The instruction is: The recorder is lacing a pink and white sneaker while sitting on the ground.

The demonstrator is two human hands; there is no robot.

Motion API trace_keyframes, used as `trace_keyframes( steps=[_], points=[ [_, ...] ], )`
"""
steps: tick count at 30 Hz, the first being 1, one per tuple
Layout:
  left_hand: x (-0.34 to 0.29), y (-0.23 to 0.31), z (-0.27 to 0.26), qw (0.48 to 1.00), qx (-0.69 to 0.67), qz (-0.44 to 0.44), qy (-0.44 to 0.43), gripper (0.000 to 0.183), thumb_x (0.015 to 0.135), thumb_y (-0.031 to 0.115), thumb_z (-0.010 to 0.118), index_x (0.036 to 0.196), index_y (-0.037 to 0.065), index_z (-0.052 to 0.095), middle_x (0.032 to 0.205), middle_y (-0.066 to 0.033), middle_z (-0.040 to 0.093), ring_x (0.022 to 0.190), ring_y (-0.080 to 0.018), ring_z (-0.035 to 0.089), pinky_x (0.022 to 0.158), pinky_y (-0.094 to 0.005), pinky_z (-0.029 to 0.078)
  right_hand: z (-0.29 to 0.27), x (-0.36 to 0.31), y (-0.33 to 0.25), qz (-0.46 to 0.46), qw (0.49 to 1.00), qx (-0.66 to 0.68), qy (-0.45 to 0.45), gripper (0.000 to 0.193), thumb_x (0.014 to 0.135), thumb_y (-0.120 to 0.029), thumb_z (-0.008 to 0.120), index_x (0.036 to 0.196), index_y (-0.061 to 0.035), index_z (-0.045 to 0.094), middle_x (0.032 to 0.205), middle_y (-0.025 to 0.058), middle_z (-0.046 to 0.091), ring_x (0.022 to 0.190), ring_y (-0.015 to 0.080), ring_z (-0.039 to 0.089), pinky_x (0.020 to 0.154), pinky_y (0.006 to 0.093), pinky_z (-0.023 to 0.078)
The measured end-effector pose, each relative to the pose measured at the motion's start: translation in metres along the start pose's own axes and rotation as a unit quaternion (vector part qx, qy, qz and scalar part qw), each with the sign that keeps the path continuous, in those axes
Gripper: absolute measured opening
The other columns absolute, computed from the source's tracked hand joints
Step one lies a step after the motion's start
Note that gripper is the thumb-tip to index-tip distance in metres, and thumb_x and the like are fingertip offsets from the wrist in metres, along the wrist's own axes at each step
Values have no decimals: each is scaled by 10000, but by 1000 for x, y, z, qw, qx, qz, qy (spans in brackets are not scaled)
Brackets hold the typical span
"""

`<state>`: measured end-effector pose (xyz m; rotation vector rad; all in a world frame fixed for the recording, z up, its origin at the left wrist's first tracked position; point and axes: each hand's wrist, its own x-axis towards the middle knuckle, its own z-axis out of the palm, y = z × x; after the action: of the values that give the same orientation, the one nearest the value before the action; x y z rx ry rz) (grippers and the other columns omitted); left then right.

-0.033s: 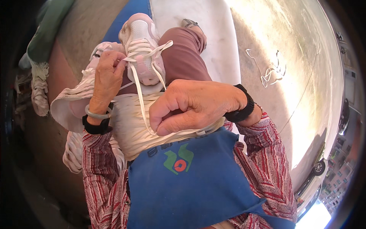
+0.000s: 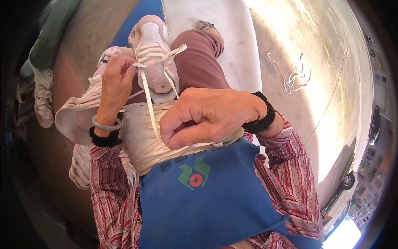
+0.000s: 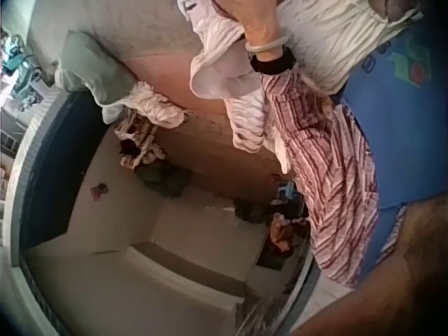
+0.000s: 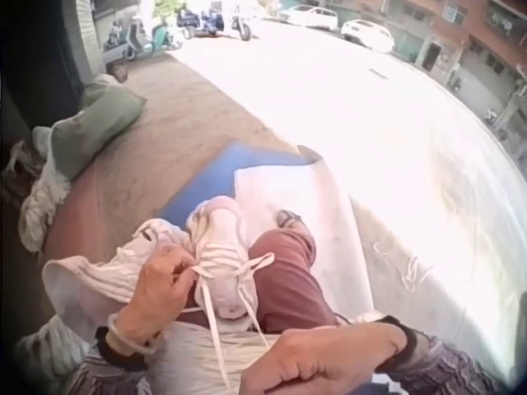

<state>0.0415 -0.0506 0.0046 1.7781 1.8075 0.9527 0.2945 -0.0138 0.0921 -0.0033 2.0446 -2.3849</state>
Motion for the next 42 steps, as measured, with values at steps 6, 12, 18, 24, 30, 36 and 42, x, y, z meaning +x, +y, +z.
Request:
trace_keyframes(
  steps=[6, 12, 18, 24, 30, 36, 42],
  points=[
    [14, 21, -4, 995, -56, -79, -38, 135, 872, 77, 619, 959, -4, 683, 860, -110, 673, 717, -157, 624, 674, -310, 505, 10, 7, 3, -125, 986, 97, -55, 137, 942, -107, 626, 892, 20, 637, 704, 51, 609, 616, 106, 552, 547, 264, 437],
    [19, -5, -8, 991, -54, -118, -5, 177, 879, 118, 612, 987, 3, 691, 836, -89, 697, 692, -152, 623, 669, -302, 510, 4, 2, -7, -76, 992, 91, -43, 143, 942, -110, 626, 905, 27, 647, 746, 55, 637, 636, 118, 574, 564, 265, 453],
    [9, -5, -22, 985, -31, -146, 80, 184, 895, 134, 606, 998, 0, 680, 814, -71, 678, 716, -142, 637, 686, -280, 525, 22, 18, -2, -70, 996, -47, 30, 179, 922, -132, 598, 814, 11, 603, 687, 111, 597, 591, 237, 572, 561, 345, 460],
    [-27, 20, -41, 856, -287, -361, -232, 344, 997, 339, 540, 1082, 20, 637, 933, -85, 668, 759, -137, 659, 653, -271, 550, 35, 46, -17, -71, 968, -231, 67, 123, 884, -95, 609, 855, -12, 524, 767, 125, 567, 699, 325, 624, 603, 420, 491],
    [-16, 62, -2, 690, -524, -474, -159, 392, 1023, 340, 492, 1136, -26, 580, 870, -32, 624, 623, -96, 595, 525, -241, 530, 57, 72, 19, -82, 952, -293, 17, 137, 825, -96, 614, 881, 4, 538, 796, 132, 580, 745, 354, 633, 627, 440, 516],
    [-40, 48, 10, 758, -493, -383, -188, 316, 1033, 275, 470, 1112, -5, 592, 693, 52, 424, 511, -41, 399, 430, -231, 418, 32, 42, 9, 22, 921, -356, 159, 205, 891, -187, 646, 938, 4, 590, 922, 182, 626, 850, 377, 644, 717, 466, 509],
    [-49, 56, 17, 829, -378, -333, -241, 331, 1043, 338, 449, 1054, 43, 598, 681, 72, 384, 508, -21, 327, 417, -196, 316, -52, 30, 54, 26, 761, -511, 399, 176, 868, -139, 630, 948, 6, 690, 884, 196, 650, 804, 365, 652, 728, 443, 512]
  ],
)
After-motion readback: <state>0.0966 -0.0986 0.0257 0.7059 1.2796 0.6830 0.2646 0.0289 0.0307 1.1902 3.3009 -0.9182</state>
